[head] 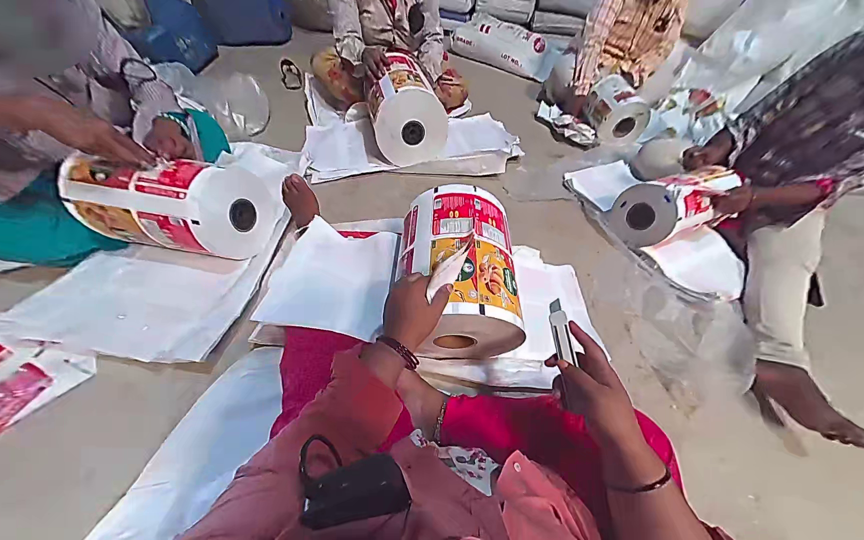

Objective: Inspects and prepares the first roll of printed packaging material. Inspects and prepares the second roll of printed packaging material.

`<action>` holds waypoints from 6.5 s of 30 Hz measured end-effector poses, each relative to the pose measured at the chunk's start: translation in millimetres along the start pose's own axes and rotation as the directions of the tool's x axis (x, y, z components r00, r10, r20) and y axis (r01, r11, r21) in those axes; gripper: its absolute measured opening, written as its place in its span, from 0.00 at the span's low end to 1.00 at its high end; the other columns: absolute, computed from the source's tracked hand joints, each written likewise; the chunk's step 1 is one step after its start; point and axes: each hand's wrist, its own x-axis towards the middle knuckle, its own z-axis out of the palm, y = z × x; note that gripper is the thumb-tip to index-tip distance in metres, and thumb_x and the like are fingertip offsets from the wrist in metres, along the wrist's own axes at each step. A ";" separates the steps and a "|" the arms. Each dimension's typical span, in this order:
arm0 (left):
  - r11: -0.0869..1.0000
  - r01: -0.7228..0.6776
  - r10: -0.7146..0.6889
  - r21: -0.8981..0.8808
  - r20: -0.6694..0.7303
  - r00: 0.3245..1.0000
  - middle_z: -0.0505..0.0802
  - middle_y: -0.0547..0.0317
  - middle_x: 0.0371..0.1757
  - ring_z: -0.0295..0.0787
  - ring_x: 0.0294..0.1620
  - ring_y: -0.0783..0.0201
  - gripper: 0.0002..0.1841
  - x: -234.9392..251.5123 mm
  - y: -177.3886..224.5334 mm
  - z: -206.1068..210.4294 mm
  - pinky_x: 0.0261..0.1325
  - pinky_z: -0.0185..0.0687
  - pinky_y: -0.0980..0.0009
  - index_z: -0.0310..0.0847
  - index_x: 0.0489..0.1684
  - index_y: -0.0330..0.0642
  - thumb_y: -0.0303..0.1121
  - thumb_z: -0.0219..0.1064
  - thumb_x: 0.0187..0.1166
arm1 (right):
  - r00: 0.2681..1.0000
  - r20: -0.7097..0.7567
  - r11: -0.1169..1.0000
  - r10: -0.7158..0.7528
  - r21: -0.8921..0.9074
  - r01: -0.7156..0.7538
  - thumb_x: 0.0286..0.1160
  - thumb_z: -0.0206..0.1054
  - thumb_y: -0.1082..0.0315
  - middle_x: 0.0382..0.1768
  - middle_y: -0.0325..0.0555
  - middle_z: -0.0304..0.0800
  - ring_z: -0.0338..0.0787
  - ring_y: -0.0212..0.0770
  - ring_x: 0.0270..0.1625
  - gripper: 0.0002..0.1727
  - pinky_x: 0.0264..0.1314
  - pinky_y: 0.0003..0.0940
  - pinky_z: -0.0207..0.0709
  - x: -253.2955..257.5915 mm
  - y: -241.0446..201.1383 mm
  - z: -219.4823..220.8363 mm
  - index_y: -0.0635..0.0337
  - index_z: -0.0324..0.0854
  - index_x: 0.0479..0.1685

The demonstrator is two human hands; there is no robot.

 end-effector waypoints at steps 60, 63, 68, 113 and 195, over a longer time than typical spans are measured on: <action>0.898 -0.218 0.170 -0.383 -0.156 0.973 0.89 0.44 0.34 0.89 0.41 0.47 0.18 10.0 -55.8 7.9 0.48 0.83 0.46 0.86 0.36 0.31 0.37 0.58 0.88 | 0.899 0.161 0.248 0.406 -0.967 0.061 0.93 0.54 0.63 0.45 0.52 0.89 0.84 0.41 0.25 0.26 0.30 0.39 0.81 209.7 -170.6 132.9 0.39 0.67 0.88; 0.875 -0.218 0.152 -0.432 -0.183 0.971 0.91 0.42 0.38 0.90 0.44 0.47 0.14 10.0 -58.2 10.5 0.52 0.84 0.45 0.87 0.40 0.29 0.32 0.58 0.85 | 0.895 0.160 0.268 0.417 -0.962 0.047 0.93 0.54 0.62 0.43 0.51 0.89 0.83 0.39 0.23 0.25 0.27 0.36 0.80 195.3 -174.2 129.1 0.42 0.68 0.88; 0.801 -0.140 0.039 -0.583 -0.183 0.982 0.92 0.43 0.44 0.91 0.49 0.52 0.17 10.6 -61.5 12.0 0.57 0.84 0.48 0.88 0.49 0.31 0.35 0.55 0.90 | 0.966 0.094 0.303 0.240 -0.953 0.018 0.93 0.56 0.60 0.44 0.53 0.91 0.87 0.41 0.24 0.23 0.29 0.39 0.84 208.2 -175.9 129.7 0.43 0.71 0.85; 0.681 -0.153 -0.060 -0.716 -0.263 0.963 0.90 0.45 0.49 0.87 0.54 0.61 0.15 7.9 -62.4 11.0 0.63 0.82 0.61 0.84 0.53 0.27 0.29 0.53 0.89 | 0.993 0.018 0.510 0.115 -0.859 -0.044 0.90 0.56 0.68 0.52 0.59 0.89 0.90 0.47 0.29 0.31 0.32 0.45 0.87 218.6 -126.7 121.6 0.46 0.60 0.92; 0.848 -0.505 0.434 0.159 0.338 0.835 0.74 0.44 0.86 0.59 0.91 0.40 0.24 30.0 8.3 9.4 0.90 0.51 0.36 0.83 0.73 0.49 0.50 0.55 0.88 | 0.963 -0.222 0.812 0.154 -0.527 -0.251 0.80 0.69 0.61 0.47 0.68 0.88 0.90 0.64 0.43 0.20 0.49 0.67 0.81 119.4 16.0 -84.0 0.69 0.79 0.61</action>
